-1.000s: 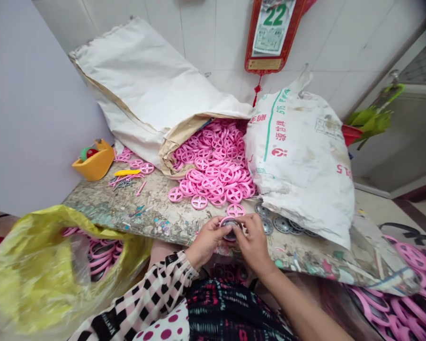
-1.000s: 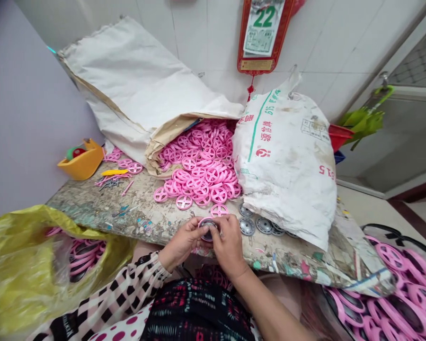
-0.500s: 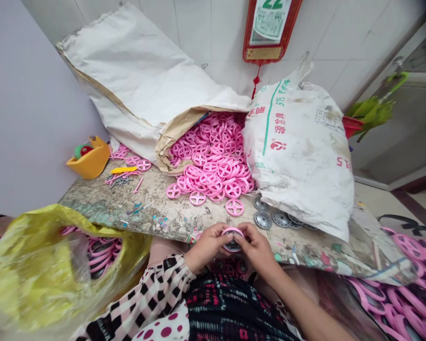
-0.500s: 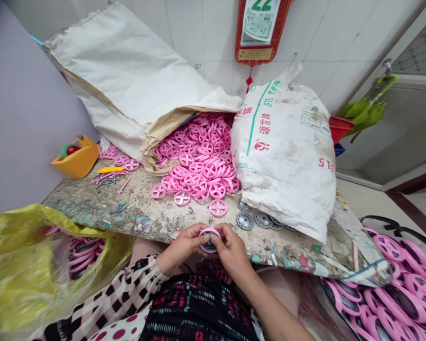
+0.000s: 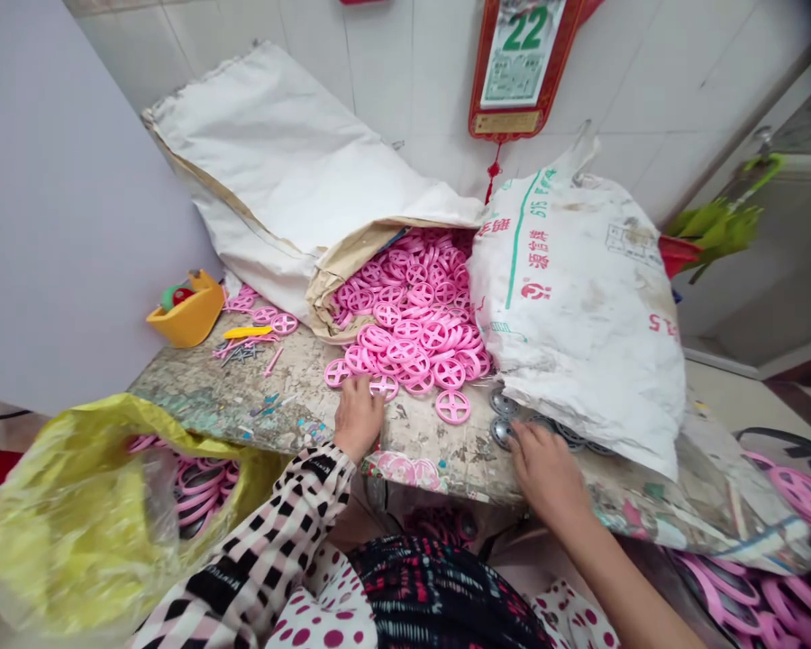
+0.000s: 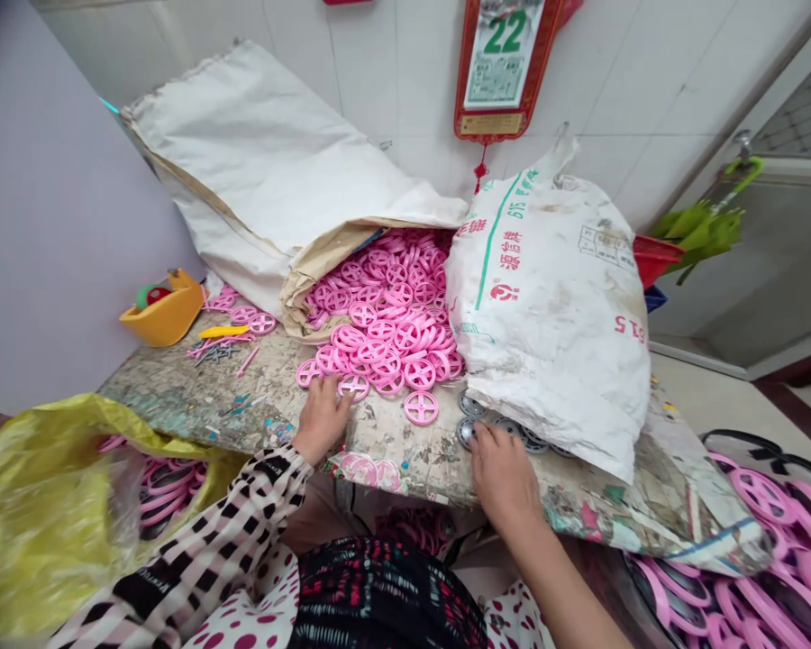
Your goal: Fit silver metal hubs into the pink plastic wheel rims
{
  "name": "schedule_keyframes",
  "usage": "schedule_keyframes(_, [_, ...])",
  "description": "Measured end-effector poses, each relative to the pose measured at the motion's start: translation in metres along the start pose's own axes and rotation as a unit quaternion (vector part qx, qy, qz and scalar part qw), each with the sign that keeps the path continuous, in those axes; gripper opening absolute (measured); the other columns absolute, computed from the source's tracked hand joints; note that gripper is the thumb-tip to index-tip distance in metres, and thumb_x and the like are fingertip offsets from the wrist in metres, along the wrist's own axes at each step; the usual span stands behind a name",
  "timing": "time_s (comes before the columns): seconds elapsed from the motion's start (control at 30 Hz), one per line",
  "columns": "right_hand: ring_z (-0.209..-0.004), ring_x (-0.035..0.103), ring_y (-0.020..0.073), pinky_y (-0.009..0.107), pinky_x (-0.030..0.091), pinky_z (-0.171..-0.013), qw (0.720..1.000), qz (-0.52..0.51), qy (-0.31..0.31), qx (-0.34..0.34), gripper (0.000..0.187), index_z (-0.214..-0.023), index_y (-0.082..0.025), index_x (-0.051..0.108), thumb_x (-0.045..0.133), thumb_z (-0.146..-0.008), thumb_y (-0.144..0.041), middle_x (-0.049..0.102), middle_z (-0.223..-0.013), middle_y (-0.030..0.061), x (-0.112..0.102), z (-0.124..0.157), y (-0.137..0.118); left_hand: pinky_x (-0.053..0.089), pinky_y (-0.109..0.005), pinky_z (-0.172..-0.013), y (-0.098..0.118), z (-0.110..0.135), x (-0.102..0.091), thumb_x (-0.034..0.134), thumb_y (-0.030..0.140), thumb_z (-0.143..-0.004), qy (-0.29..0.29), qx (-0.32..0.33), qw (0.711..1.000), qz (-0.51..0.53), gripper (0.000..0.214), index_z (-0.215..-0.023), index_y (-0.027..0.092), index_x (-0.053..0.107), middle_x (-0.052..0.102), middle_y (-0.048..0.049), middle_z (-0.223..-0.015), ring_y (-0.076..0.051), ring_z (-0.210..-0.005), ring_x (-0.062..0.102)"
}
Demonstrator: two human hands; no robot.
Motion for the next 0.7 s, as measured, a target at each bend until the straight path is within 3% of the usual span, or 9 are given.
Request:
schedule_keyframes(0.1, [-0.096,0.055,0.028,0.04,0.04,-0.085,0.999,0.043,-0.032,0.0,0.04,-0.12,-0.007,0.057,0.037,-0.091,-0.026,0.061,-0.108,0.0175,0.007,-0.019,0.003,0.044,-0.036,-0.082,-0.013,-0.012,0.008,0.059,0.035,-0.078,-0.022,-0.085,0.996,0.025,0.042,-0.114,0.016,0.05,0.056,-0.0143,-0.112,-0.028,-0.106,0.055])
schedule_keyframes(0.23, [-0.095,0.055,0.0273,0.037,0.041,-0.081,0.999,-0.005,-0.036,0.023,0.041,-0.12,-0.011,0.057,0.047,-0.086,-0.031,0.06,-0.102,0.0153,0.012,-0.023,0.009,0.043,-0.031,-0.072,-0.025,-0.021,0.019,0.068,0.029,-0.067,-0.07,-0.159,0.982,0.081,0.055,-0.116,0.018,0.047,0.063,-0.0113,-0.108,-0.026,-0.095,0.06])
schedule_keyframes(0.37, [-0.086,0.057,0.0229,0.033,0.043,-0.073,0.99,-0.131,-0.028,0.045,0.034,-0.104,-0.017,0.062,0.051,-0.08,-0.038,0.059,-0.093,0.0093,0.018,-0.02,0.028,0.04,-0.027,-0.064,-0.028,-0.023,0.025,0.069,0.024,-0.062,-0.114,-0.152,0.977,0.099,0.04,-0.101,0.019,0.059,0.067,-0.0057,-0.09,-0.022,-0.081,0.062])
schedule_keyframes(0.47, [-0.07,0.055,0.0194,0.031,0.041,-0.063,0.972,-0.223,-0.037,0.055,0.024,-0.085,-0.02,0.059,0.053,-0.074,-0.04,0.057,-0.074,0.0022,0.023,-0.015,0.039,0.038,-0.025,-0.061,-0.028,-0.019,0.024,0.068,0.019,-0.059,-0.119,-0.135,0.978,0.107,0.035,-0.092,0.018,0.061,0.066,-0.0029,-0.082,-0.019,-0.075,0.06])
schedule_keyframes(0.6, [-0.055,0.047,0.0148,0.027,0.037,-0.054,0.929,-0.357,-0.046,0.082,0.024,-0.071,-0.021,0.052,0.059,-0.068,-0.044,0.049,-0.057,-0.0042,0.026,-0.007,0.036,0.036,-0.024,-0.058,-0.024,-0.01,0.024,0.061,0.008,-0.058,-0.126,-0.119,0.976,0.133,0.047,-0.104,0.017,0.059,0.063,0.0001,-0.074,-0.016,-0.068,0.057])
schedule_keyframes(0.7, [-0.049,0.045,0.0121,0.025,0.037,-0.046,0.853,-0.506,-0.071,0.108,0.03,-0.07,-0.022,0.049,0.063,-0.066,-0.048,0.049,-0.056,-0.005,0.024,-0.002,0.01,0.037,-0.024,-0.056,-0.017,-0.002,0.027,0.058,0.005,-0.059,-0.144,-0.114,0.97,0.16,0.047,-0.105,0.016,0.062,0.062,0.0009,-0.068,-0.015,-0.062,0.057])
Point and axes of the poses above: each hand's wrist, its own z-axis away from the middle knuckle, its own x-axis out of the palm, y = z × x, the point moved 8 cm from there along -z, towards the middle knuckle
